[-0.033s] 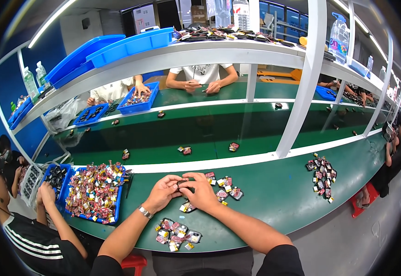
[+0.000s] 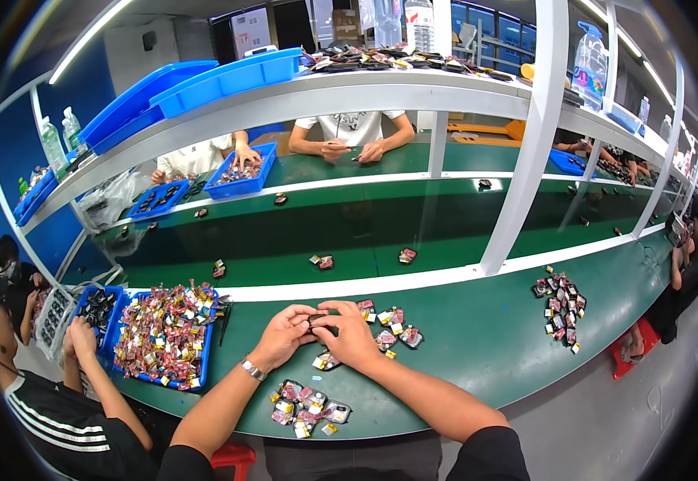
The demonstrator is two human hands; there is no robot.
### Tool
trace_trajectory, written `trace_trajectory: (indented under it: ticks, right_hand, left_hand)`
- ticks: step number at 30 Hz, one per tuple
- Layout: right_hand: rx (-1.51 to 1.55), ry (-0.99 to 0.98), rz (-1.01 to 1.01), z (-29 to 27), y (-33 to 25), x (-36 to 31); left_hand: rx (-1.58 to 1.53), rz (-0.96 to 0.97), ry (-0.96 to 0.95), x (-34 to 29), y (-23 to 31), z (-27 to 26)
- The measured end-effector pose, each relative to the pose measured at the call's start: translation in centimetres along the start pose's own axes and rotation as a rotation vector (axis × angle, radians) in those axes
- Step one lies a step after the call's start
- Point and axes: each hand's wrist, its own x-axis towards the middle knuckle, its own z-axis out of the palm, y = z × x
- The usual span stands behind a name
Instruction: Manually assemble or sort small electronic components/chips at an industrial workstation line.
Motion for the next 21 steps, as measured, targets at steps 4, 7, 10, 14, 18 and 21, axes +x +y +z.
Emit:
trace_trajectory:
  ticks: [4, 7, 10, 14, 18, 21]
  right_hand:
    - [-0.018, 0.054, -0.025, 0.28, 0.04, -0.07]
    - [-0.037, 0.065, -0.067, 0.54, 0.12, -0.06]
    - [-0.006, 0.033, -0.022, 0.59, 0.33, -0.10]
    - [0.062, -0.017, 0.072, 0.22, 0.76, 0.04]
    - [0.067, -0.035, 0.089, 0.23, 0.39, -0.02]
    - [0.071, -0.039, 0.070, 0.22, 0.54, -0.02]
  left_hand:
    - [0.014, 0.011, 0.005, 0.06, -0.19, -0.18]
    - [0.017, 0.017, 0.011, 0.07, -0.21, -0.19]
    - [0.031, 0.010, 0.024, 0.03, -0.12, -0.02]
    - [0.053, -0.020, 0.049, -0.14, 0.23, 0.37]
    - [0.057, -0.015, 0.049, -0.24, 0.24, 0.37]
    - [0.028, 0.002, 0.033, -0.20, 0.10, 0.47]
